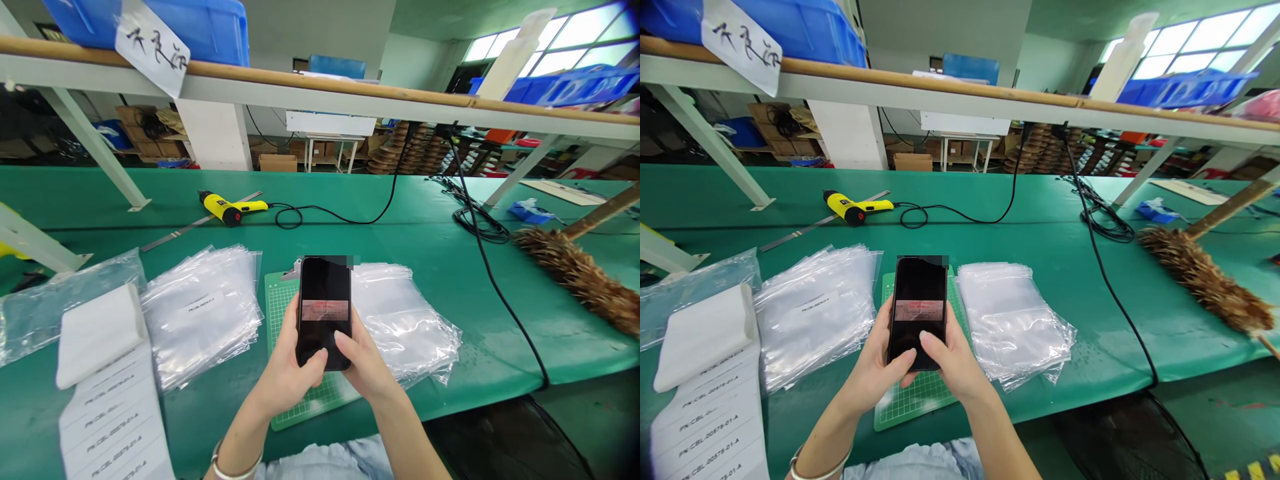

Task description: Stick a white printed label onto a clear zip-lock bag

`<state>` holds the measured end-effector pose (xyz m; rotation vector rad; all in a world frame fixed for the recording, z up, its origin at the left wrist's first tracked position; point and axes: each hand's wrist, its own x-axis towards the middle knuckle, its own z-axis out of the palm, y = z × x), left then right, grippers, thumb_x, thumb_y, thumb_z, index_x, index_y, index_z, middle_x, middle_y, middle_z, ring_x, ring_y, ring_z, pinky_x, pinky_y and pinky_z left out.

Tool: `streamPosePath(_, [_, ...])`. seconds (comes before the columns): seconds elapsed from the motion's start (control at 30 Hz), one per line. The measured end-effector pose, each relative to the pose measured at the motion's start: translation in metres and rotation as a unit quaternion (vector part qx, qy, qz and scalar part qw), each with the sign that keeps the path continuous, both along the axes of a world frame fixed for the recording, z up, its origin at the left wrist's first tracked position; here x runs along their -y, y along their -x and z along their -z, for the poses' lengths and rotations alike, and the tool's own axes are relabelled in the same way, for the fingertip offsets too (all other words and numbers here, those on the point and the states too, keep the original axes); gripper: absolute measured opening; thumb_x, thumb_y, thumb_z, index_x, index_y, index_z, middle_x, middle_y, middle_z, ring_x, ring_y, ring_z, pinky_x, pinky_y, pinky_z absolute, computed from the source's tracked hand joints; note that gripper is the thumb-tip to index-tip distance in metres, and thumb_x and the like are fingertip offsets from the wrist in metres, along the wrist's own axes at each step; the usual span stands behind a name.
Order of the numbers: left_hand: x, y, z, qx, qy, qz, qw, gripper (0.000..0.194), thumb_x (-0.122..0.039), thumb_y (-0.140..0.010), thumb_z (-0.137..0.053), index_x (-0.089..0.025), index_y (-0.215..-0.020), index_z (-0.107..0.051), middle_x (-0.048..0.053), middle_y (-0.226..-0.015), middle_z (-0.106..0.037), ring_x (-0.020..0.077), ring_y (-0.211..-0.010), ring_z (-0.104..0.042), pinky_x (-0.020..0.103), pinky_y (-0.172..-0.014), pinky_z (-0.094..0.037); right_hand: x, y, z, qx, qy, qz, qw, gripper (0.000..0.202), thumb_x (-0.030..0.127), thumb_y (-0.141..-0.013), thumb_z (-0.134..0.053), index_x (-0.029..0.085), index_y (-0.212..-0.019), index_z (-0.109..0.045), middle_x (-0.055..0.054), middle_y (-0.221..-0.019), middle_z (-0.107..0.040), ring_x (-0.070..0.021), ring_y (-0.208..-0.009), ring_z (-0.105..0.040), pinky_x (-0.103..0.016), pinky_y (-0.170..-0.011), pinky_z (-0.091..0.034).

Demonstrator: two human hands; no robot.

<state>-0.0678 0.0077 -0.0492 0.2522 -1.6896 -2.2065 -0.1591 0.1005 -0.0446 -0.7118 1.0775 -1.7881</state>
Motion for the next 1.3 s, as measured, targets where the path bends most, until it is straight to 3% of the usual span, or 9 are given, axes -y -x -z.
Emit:
streamPosePath(0.17, [0.005, 0.000, -0.002, -0.060, -0.045, 0.043, 0.996, 0.079, -0.023, -0.075, -0.057, -0.030, -0.139, -0.012, 0.010, -0.110, -0.054, 0.0070, -0.045, -0.050, 0.025, -0.045, -0.038, 0.000, 0.004, 0.004, 0.067, 0.007, -0.026, 0.997, 0.046, 0.040, -0.082, -0.051, 0.030, -0.124, -0.036, -0.006, -0.119, -0.054, -0.0218, -0.081, -0.064, -0.029, -0.047, -0.055])
streamPosePath(0.37, [0.009, -0.003, -0.001, -0.070, -0.066, 0.049, 0.994, 0.080, -0.022, -0.070, -0.059, -0.028, -0.139, -0.018, 0.013, -0.123, -0.049, 0.0069, -0.049, -0.052, 0.024, -0.044, -0.042, -0.002, 0.009, 0.009, 0.086, 0.033, -0.082, 0.992, 0.074, 0.013, -0.064, -0.060, 0.032, -0.128, -0.028, -0.004, -0.116, -0.057, -0.0217, -0.082, -0.064, -0.034, -0.056, -0.057])
streamPosePath(0.63, [0.004, -0.003, -0.006, -0.038, -0.075, 0.024, 0.996, 0.083, -0.020, -0.070, -0.061, -0.027, -0.140, -0.016, 0.012, -0.119, -0.052, 0.0051, -0.047, -0.048, 0.023, -0.044, -0.042, -0.002, 0.007, 0.007, 0.009, 0.022, -0.074, 0.997, 0.075, 0.018, -0.068, -0.070, 0.032, -0.128, -0.028, -0.004, -0.113, -0.057, -0.0196, -0.081, -0.064, -0.032, -0.060, -0.057])
streamPosePath(0.97, [0.004, -0.003, -0.003, 0.000, -0.026, 0.002, 1.000, 0.073, -0.034, -0.082, -0.058, -0.026, -0.140, -0.015, 0.011, -0.115, -0.054, 0.0098, -0.055, -0.053, 0.023, -0.044, -0.044, -0.002, 0.008, 0.011, 0.018, 0.047, -0.088, 0.995, 0.071, 0.022, -0.072, -0.068, 0.032, -0.128, -0.027, -0.005, -0.114, -0.055, -0.0205, -0.088, -0.063, -0.031, -0.061, -0.057])
streamPosePath(1.13, [0.003, -0.002, -0.003, 0.018, -0.022, -0.016, 0.999, 0.066, -0.033, -0.085, -0.054, -0.027, -0.139, -0.017, 0.010, -0.114, -0.055, 0.0087, -0.055, -0.052, 0.023, -0.049, -0.047, -0.002, 0.008, 0.017, 0.026, 0.073, -0.091, 0.993, 0.068, 0.019, -0.073, -0.066, 0.031, -0.128, -0.028, -0.006, -0.115, -0.054, -0.0200, -0.087, -0.063, -0.030, -0.061, -0.058])
streamPosePath(1.3, [0.003, -0.003, -0.003, -0.024, -0.037, 0.016, 0.999, 0.074, -0.032, -0.081, -0.058, -0.026, -0.139, -0.013, 0.011, -0.112, -0.055, 0.0066, -0.047, -0.049, 0.023, -0.043, -0.042, -0.001, 0.009, 0.019, 0.033, 0.085, -0.096, 0.991, 0.070, 0.018, -0.073, -0.066, 0.031, -0.130, -0.027, -0.007, -0.115, -0.054, -0.0201, -0.086, -0.063, -0.031, -0.060, -0.058])
